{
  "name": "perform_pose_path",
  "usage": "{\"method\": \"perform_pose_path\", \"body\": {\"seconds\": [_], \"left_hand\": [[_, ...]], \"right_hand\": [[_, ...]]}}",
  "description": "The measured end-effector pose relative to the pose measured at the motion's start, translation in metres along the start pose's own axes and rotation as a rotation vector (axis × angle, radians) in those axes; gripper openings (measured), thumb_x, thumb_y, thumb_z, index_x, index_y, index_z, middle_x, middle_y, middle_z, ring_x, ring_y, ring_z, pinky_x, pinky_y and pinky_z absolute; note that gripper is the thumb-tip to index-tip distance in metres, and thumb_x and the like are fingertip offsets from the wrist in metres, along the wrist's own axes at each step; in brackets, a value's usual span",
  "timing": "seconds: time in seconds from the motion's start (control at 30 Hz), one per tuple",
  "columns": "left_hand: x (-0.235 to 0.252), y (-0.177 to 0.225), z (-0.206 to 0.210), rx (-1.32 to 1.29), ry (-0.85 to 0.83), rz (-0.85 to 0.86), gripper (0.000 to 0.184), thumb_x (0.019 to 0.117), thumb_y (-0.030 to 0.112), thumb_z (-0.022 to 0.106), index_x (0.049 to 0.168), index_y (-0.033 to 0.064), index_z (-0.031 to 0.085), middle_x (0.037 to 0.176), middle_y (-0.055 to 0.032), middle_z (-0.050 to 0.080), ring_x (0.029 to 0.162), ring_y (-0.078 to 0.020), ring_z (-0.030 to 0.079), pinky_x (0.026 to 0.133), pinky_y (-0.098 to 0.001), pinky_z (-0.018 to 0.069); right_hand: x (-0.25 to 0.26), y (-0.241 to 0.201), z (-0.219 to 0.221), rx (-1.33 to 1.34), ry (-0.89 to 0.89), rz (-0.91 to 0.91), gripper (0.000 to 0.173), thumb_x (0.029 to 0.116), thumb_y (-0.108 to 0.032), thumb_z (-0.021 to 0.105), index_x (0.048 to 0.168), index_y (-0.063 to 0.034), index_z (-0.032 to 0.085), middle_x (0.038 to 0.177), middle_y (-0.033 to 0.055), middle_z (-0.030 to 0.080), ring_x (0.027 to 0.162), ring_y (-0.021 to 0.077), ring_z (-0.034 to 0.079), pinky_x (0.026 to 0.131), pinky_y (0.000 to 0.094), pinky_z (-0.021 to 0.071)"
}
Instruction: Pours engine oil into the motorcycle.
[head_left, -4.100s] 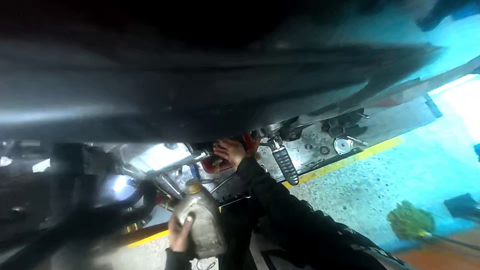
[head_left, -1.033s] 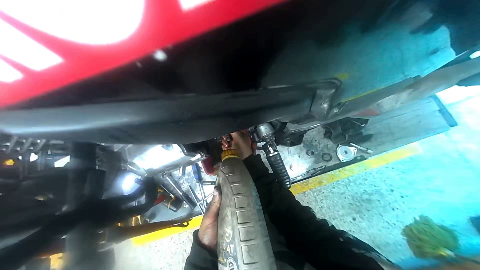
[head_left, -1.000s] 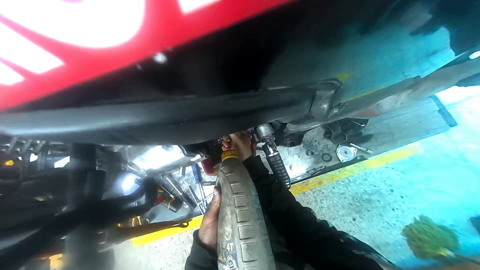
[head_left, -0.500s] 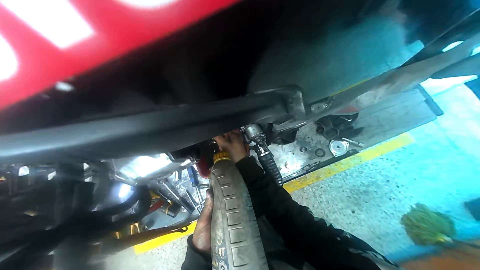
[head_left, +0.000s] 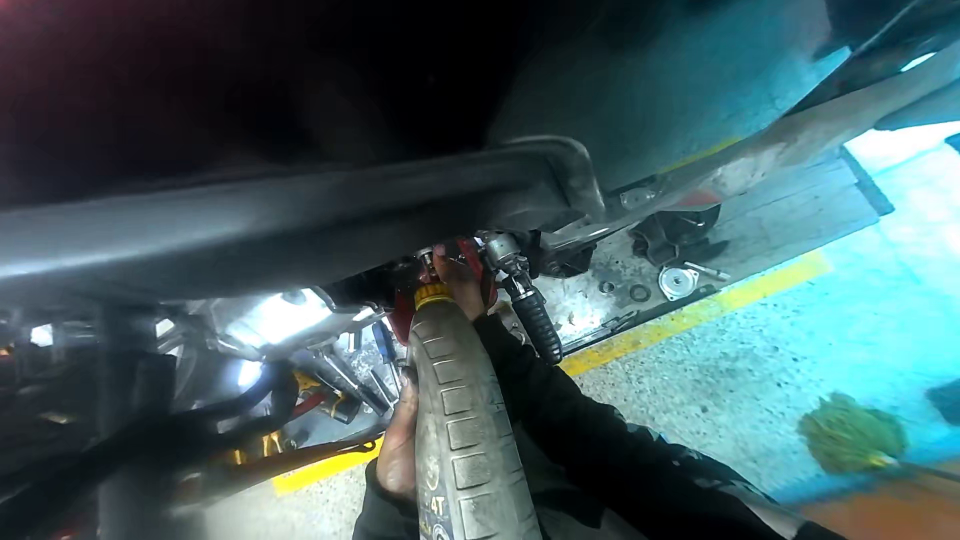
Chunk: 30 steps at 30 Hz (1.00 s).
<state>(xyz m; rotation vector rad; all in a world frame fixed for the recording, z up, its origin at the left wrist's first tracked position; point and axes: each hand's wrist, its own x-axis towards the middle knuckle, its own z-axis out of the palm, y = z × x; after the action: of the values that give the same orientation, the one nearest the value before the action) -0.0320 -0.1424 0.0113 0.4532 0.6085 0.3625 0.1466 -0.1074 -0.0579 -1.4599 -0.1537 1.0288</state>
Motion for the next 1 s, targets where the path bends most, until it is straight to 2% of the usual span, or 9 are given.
{"method": "perform_pose_path", "body": {"seconds": [0.1,0.13,0.23,0.33,0.5,0.67,0.8,0.9,1.0], "left_hand": [[-0.001,0.0,-0.004,-0.002,-0.013,0.0,0.035,0.097,0.046,0.064,0.116,0.0184,0.075,0.109,-0.0026,0.077,0.104,-0.01,0.073,0.093,-0.0298,0.0593],[-0.002,0.0,-0.008,0.001,-0.019,0.007,0.036,0.0982,0.045,0.062,0.118,0.018,0.074,0.111,-0.0028,0.077,0.106,-0.0103,0.073,0.094,-0.0303,0.0588],[-0.003,0.0,-0.012,-0.018,0.021,-0.006,0.037,0.0979,0.046,0.062,0.117,0.0163,0.074,0.11,-0.0052,0.077,0.105,-0.0125,0.073,0.093,-0.0323,0.0596],[-0.003,-0.003,-0.013,0.009,0.022,0.009,0.038,0.0995,0.047,0.06,0.118,0.0167,0.073,0.11,-0.005,0.077,0.104,-0.0118,0.073,0.093,-0.0316,0.0596],[-0.002,-0.003,-0.011,0.041,0.058,0.001,0.036,0.0963,0.047,0.064,0.115,0.0179,0.074,0.107,-0.0034,0.077,0.102,-0.0105,0.073,0.091,-0.0305,0.06],[-0.006,0.0,-0.001,-0.008,0.084,-0.01,0.036,0.1035,0.044,0.052,0.109,0.0182,0.077,0.104,-0.003,0.079,0.099,-0.0096,0.075,0.089,-0.0291,0.0615],[-0.005,-0.004,-0.013,0.002,0.05,-0.005,0.036,0.0988,0.047,0.061,0.114,0.0169,0.075,0.107,-0.0051,0.078,0.102,-0.0121,0.074,0.091,-0.0322,0.0607],[-0.007,-0.003,-0.008,-0.004,0.088,-0.025,0.038,0.0973,0.049,0.062,0.112,0.0167,0.074,0.105,-0.0052,0.078,0.1,-0.0129,0.074,0.089,-0.0326,0.0612],[-0.008,0.0,-0.001,-0.023,0.12,-0.034,0.038,0.0954,0.051,0.064,0.11,0.0161,0.073,0.102,-0.0053,0.077,0.097,-0.0119,0.074,0.086,-0.031,0.0615]], "right_hand": [[-0.002,-0.004,-0.001,-0.468,-0.028,-0.129,0.041,0.1089,-0.015,0.047,0.14,0.0105,0.053,0.132,0.0339,0.061,0.126,0.0448,0.059,0.109,0.0574,0.0419],[-0.002,-0.007,0.0,-0.51,-0.029,-0.132,0.045,0.1085,-0.018,0.049,0.142,0.0113,0.051,0.132,0.036,0.06,0.126,0.0482,0.057,0.109,0.06,0.0409],[0.005,-0.006,-0.002,-0.399,0.01,-0.164,0.05,0.1068,-0.037,0.052,0.116,0.0113,0.065,0.103,0.0293,0.068,0.099,0.0414,0.066,0.092,0.0601,0.0486],[0.016,0.004,-0.002,-0.294,0.03,-0.169,0.049,0.1053,-0.04,0.056,0.092,0.0057,0.067,0.082,0.0166,0.064,0.077,0.0266,0.062,0.078,0.0512,0.0507],[0.015,0.008,0.0,-0.188,0.018,-0.187,0.038,0.1057,-0.028,0.057,0.093,0.0073,0.066,0.08,0.0138,0.063,0.074,0.0192,0.059,0.075,0.0419,0.0505],[0.006,-0.013,-0.003,-0.175,-0.011,-0.006,0.049,0.1021,-0.043,0.061,0.094,0.0047,0.068,0.089,0.0162,0.065,0.084,0.0248,0.059,0.082,0.0498,0.0481],[0.015,0.005,0.002,-0.2,0.038,-0.134,0.042,0.1029,-0.035,0.062,0.087,0.0035,0.067,0.074,0.0092,0.06,0.068,0.0174,0.055,0.07,0.0423,0.0479],[0.012,0.009,0.003,-0.178,0.044,-0.189,0.039,0.1043,-0.029,0.06,0.091,0.0067,0.069,0.078,0.0127,0.063,0.072,0.0184,0.057,0.073,0.0422,0.0496],[0.007,-0.002,0.001,-0.18,0.005,-0.066,0.05,0.1071,-0.041,0.051,0.087,0.0033,0.062,0.079,0.0123,0.058,0.075,0.0221,0.056,0.075,0.0473,0.0476]]}}
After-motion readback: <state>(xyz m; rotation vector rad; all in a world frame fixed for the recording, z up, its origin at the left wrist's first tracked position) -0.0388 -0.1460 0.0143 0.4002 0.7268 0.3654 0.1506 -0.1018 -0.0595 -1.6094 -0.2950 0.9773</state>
